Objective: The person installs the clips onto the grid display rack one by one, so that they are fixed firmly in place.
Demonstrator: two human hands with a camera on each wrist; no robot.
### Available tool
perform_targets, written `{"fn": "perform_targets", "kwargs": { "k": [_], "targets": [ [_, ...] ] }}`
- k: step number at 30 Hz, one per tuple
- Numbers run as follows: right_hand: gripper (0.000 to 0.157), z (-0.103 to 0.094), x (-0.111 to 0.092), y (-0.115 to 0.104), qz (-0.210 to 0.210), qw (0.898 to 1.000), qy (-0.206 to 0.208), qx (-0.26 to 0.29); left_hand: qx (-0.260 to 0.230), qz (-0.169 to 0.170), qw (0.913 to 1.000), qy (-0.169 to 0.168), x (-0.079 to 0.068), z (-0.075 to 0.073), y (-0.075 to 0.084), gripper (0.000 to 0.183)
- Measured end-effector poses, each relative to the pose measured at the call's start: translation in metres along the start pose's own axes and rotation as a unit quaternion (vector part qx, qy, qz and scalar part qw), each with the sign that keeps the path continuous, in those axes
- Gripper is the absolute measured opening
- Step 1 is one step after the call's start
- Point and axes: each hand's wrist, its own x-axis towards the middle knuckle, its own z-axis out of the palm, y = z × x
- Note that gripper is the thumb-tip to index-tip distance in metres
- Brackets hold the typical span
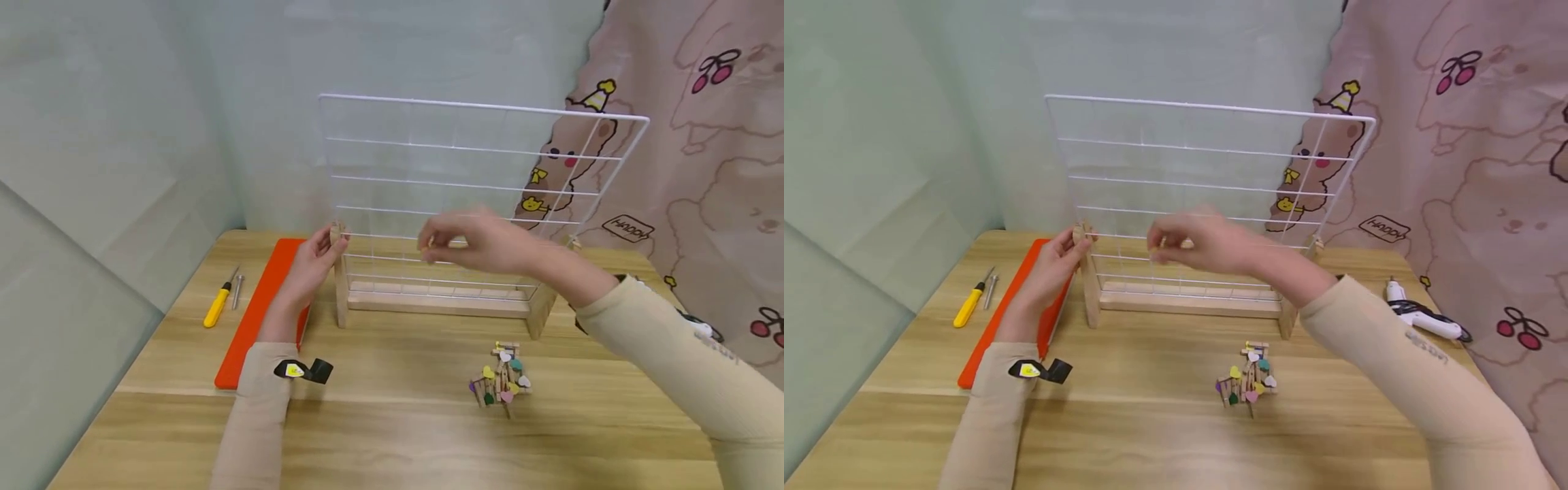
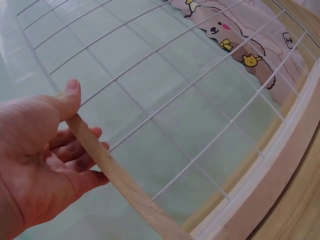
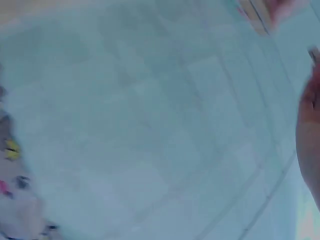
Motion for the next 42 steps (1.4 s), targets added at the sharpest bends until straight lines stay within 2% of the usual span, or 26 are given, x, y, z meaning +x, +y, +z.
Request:
{"fn": "perform_targets", "kwargs": {
  "k": [2,4,7,10,13,17,22,25,27,31,34,37,42],
  "targets": [
    [0.007,-0.012,0.029,-0.008,-0.042,0.997,0.062,0.005,0.004,0.001,1.0,-0.002,-0.001,-0.002,0.0,0.06],
    [0.008,-0.023,0.056,-0.015,-0.05,0.992,0.118,0.004,0.008,0.003,1.0,-0.005,-0.001,-0.003,0.001,0.061],
    [0.011,-0.04,0.09,-0.029,0.005,0.987,0.162,-0.003,0.007,0.006,0.9999,-0.008,0.001,-0.002,0.001,0.061],
    [0.016,-0.052,0.114,-0.042,0.079,0.981,0.178,0.004,0.006,0.007,0.9999,-0.012,0.002,0.0,0.001,0.061],
    [0.025,-0.058,0.13,-0.05,0.13,0.971,0.195,0.049,0.007,0.002,0.9999,-0.013,0.001,0.004,0.0,0.061],
    [0.031,-0.061,0.141,-0.047,0.165,0.961,0.198,0.099,0.01,0.003,0.9998,-0.016,-0.001,0.007,-0.002,0.062],
    [0.024,-0.063,0.147,-0.04,0.204,0.948,0.201,0.137,0.015,0.004,0.9998,-0.015,-0.003,0.007,-0.001,0.061],
    [0.024,-0.064,0.15,-0.04,0.226,0.938,0.214,0.154,0.017,0.0,0.9997,-0.018,-0.006,0.007,0.005,0.059],
    [0.024,-0.065,0.151,-0.042,0.233,0.935,0.224,0.148,0.017,0.0,0.9997,-0.019,-0.009,0.007,0.011,0.057],
    [0.024,-0.065,0.153,-0.043,0.218,0.935,0.25,0.124,0.018,-0.001,0.9997,-0.017,-0.014,0.01,0.021,0.054],
    [0.022,-0.065,0.155,-0.04,0.196,0.938,0.263,0.117,0.022,-0.008,0.9997,-0.01,-0.015,0.011,0.021,0.054],
    [0.019,-0.063,0.157,-0.033,0.18,0.941,0.266,0.101,0.028,-0.015,0.9995,-0.005,-0.011,0.01,0.016,0.058],
    [0.016,-0.06,0.157,-0.023,0.167,0.951,0.256,0.037,0.043,-0.011,0.999,0.001,-0.002,0.011,0.005,0.063]
  ]
}}
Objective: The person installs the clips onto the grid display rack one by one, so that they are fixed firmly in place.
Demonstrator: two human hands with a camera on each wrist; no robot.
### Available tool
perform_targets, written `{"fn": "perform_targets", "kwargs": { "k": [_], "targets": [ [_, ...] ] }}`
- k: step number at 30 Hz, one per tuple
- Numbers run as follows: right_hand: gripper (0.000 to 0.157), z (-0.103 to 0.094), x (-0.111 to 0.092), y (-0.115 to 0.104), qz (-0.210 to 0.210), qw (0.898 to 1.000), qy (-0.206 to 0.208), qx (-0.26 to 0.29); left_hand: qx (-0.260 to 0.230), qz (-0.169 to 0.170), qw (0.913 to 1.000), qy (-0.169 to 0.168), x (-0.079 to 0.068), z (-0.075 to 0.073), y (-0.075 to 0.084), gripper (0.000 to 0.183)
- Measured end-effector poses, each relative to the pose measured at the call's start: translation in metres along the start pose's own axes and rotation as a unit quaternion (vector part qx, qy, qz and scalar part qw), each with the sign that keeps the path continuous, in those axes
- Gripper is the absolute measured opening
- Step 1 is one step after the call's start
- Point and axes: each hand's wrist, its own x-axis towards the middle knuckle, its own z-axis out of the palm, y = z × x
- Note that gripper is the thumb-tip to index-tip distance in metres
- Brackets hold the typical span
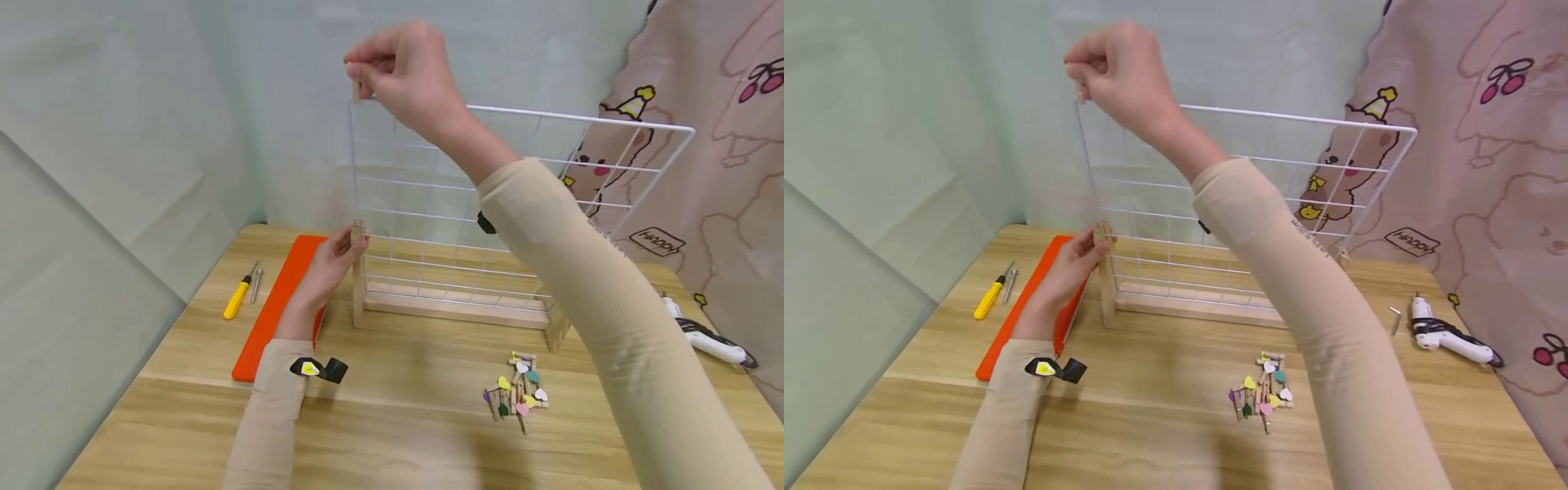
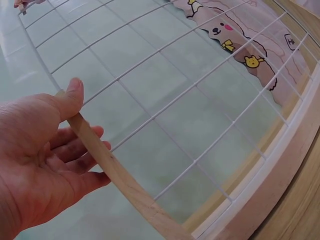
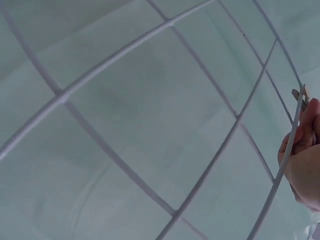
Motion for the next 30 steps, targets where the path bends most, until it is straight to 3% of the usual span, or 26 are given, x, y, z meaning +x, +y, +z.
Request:
{"fn": "perform_targets", "kwargs": {
  "k": [5,10,15,19,23,26,30],
  "targets": [
    [0.018,-0.002,0.0,0.002,0.01,0.999,-0.028,-0.012,-0.004,0.002,1.0,-0.001,0.001,0.002,-0.002,0.061],
    [0.027,-0.011,-0.004,-0.008,0.065,0.996,-0.063,0.017,0.003,0.0,1.0,-0.006,-0.001,0.001,0.0,0.062],
    [0.038,-0.014,-0.022,-0.011,0.035,0.998,-0.055,0.028,0.002,-0.005,1.0,-0.006,-0.009,-0.003,0.009,0.06],
    [0.033,-0.021,-0.063,-0.001,-0.052,0.998,-0.03,-0.018,-0.006,-0.002,0.9999,-0.009,-0.007,0.0,0.008,0.059],
    [0.026,-0.021,-0.12,0.044,-0.137,0.989,-0.015,-0.054,-0.01,-0.001,0.9999,-0.01,-0.001,0.002,0.003,0.063],
    [0.024,-0.016,-0.167,0.093,-0.144,0.988,-0.023,-0.05,-0.013,0.0,0.9999,-0.01,0.0,0.003,0.005,0.063],
    [0.025,-0.013,-0.24,0.139,-0.084,0.992,-0.063,-0.069,-0.006,-0.009,0.9999,-0.011,-0.001,0.004,0.008,0.063]
  ]
}}
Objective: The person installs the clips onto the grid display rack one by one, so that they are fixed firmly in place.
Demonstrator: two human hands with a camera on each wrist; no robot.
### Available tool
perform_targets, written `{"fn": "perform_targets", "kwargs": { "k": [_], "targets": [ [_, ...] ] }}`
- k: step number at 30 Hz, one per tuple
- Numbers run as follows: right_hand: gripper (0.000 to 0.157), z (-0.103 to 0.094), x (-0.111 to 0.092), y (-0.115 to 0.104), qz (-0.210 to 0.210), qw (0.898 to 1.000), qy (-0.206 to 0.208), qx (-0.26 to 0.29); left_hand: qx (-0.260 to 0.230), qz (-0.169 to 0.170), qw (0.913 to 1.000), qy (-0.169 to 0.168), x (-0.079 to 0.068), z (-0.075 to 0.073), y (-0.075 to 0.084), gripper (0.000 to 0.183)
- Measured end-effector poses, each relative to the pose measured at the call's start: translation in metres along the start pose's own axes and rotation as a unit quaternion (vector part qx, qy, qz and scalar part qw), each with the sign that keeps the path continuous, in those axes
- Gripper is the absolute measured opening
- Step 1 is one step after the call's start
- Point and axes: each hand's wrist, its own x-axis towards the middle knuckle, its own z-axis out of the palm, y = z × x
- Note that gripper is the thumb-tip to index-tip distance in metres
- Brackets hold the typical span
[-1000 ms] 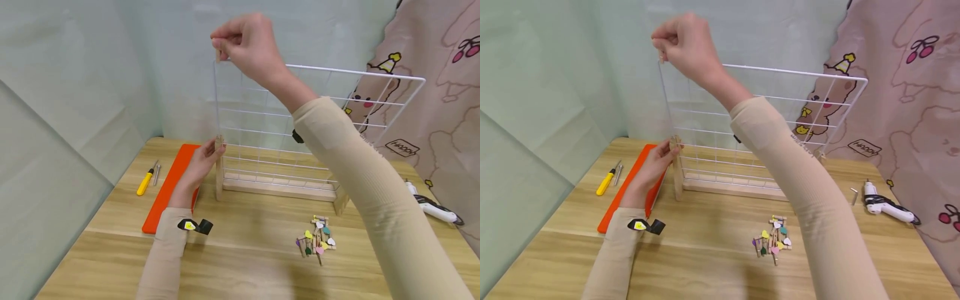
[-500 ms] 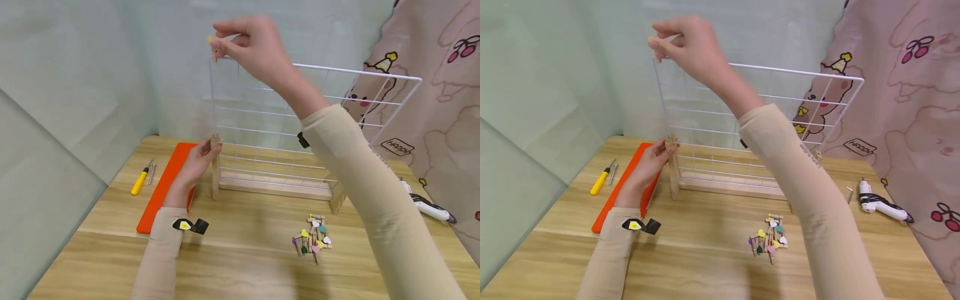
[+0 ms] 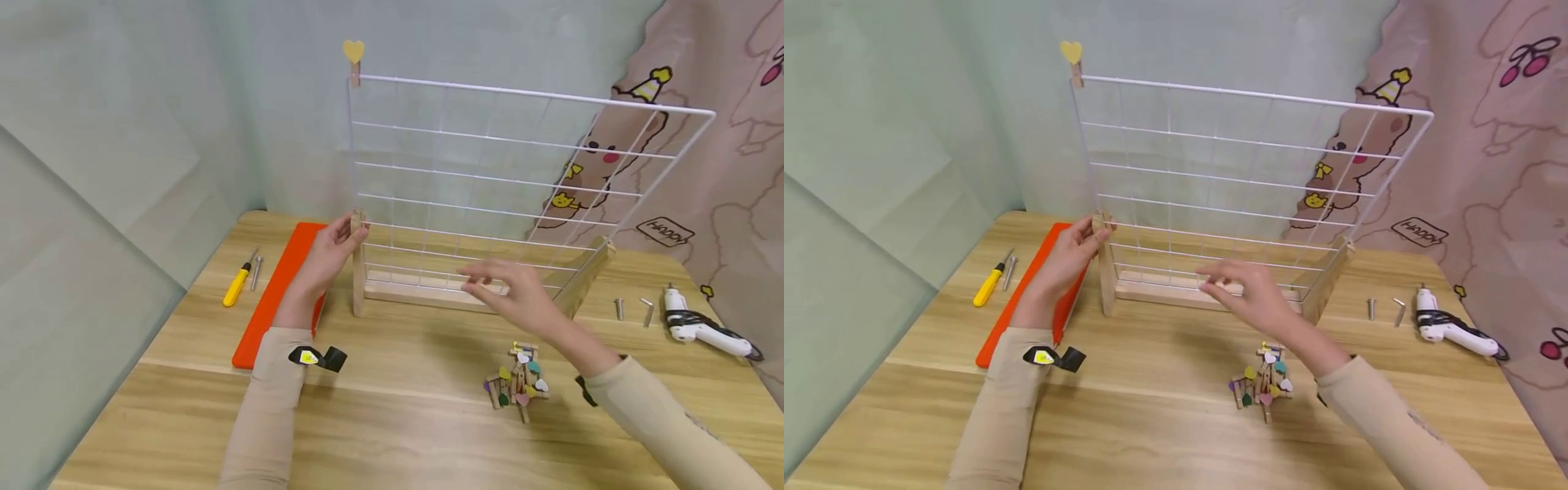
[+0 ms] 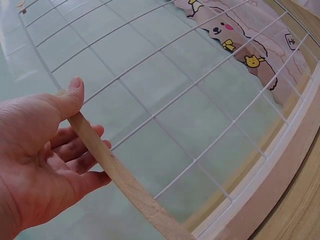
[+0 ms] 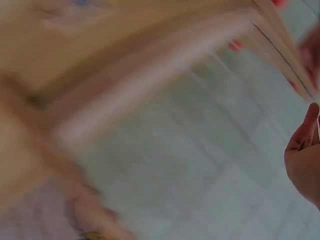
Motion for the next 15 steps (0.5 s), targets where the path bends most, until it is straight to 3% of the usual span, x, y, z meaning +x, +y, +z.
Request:
{"fn": "perform_targets", "kwargs": {
  "k": [4,8,12,15],
  "targets": [
    [0.027,0.008,-0.066,0.019,0.064,0.996,-0.067,-0.009,0.0,0.005,1.0,-0.001,0.001,0.001,0.004,0.062],
    [0.029,0.01,-0.108,0.021,0.119,0.983,-0.138,-0.001,-0.01,0.011,0.9999,-0.002,0.001,0.001,0.005,0.062],
    [0.029,0.015,-0.129,0.015,0.1,0.974,-0.199,-0.041,-0.017,0.009,0.9998,-0.003,0.0,0.001,0.003,0.062],
    [0.027,0.02,-0.136,0.013,0.058,0.974,-0.207,-0.077,-0.021,0.007,0.9997,-0.005,-0.001,0.002,0.001,0.06]
  ]
}}
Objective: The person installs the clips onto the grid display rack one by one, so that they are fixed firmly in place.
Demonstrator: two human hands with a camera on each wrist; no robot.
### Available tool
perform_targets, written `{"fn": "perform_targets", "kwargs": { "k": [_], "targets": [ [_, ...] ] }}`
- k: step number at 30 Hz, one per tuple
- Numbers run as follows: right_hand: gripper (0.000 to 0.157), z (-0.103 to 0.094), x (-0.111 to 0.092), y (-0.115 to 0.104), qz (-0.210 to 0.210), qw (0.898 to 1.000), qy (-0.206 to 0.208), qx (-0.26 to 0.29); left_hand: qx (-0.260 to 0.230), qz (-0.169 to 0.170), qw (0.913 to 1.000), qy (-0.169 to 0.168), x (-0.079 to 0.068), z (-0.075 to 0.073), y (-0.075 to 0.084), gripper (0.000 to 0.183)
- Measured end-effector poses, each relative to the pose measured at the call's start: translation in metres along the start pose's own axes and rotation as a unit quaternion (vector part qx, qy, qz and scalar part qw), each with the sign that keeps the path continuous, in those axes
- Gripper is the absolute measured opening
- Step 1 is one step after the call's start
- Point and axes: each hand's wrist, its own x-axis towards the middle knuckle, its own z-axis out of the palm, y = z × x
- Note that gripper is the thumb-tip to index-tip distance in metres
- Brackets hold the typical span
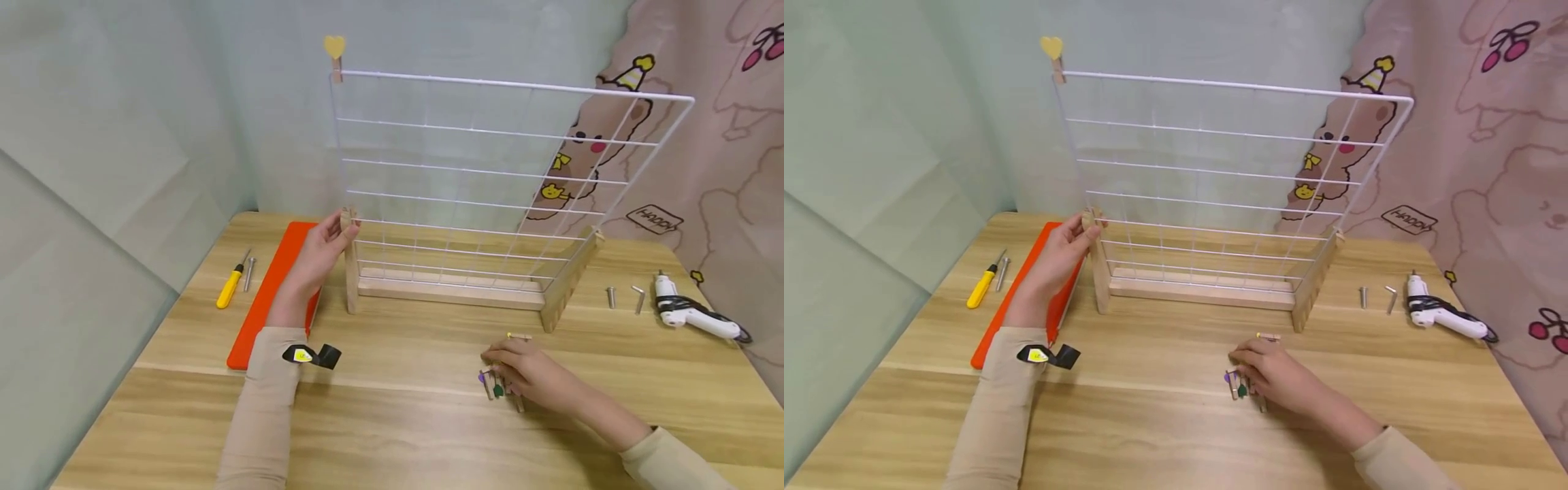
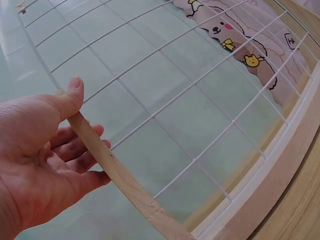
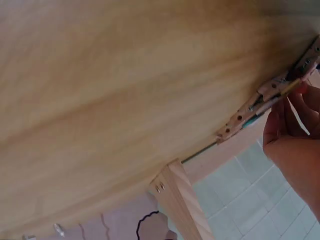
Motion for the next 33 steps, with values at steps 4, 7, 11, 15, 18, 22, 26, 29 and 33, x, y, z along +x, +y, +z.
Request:
{"fn": "perform_targets", "kwargs": {
  "k": [4,7,11,15,18,22,26,29,33],
  "targets": [
    [0.026,0.003,0.001,0.002,-0.012,1.0,0.016,-0.009,-0.005,0.003,1.0,-0.001,0.0,0.0,-0.001,0.061],
    [0.024,0.003,0.001,0.004,-0.014,1.0,0.019,-0.002,-0.007,0.004,1.0,-0.002,-0.001,0.001,-0.001,0.061],
    [0.023,0.002,-0.001,0.007,-0.029,0.999,0.021,0.011,-0.004,0.004,1.0,-0.005,-0.001,0.002,-0.001,0.061],
    [0.022,0.002,0.0,0.01,-0.056,0.998,0.029,0.018,-0.002,0.005,1.0,-0.005,-0.002,0.0,0.0,0.06],
    [0.018,0.002,0.003,0.012,-0.074,0.996,0.034,0.025,-0.004,0.005,1.0,-0.006,-0.002,-0.002,0.0,0.059],
    [0.015,0.001,0.006,0.014,-0.083,0.996,0.031,0.031,-0.011,0.005,0.9999,-0.005,-0.001,-0.002,-0.001,0.059],
    [0.015,-0.002,0.008,0.014,-0.071,0.997,0.011,0.041,-0.014,0.01,0.9998,-0.007,-0.001,-0.001,-0.001,0.06],
    [0.016,-0.007,0.01,0.012,-0.044,0.997,-0.009,0.057,-0.015,0.013,0.9998,-0.008,-0.001,-0.001,-0.001,0.059],
    [0.015,-0.018,0.018,0.008,-0.021,0.998,-0.014,0.065,-0.009,0.009,0.9999,-0.006,-0.001,-0.002,-0.003,0.058]
  ]
}}
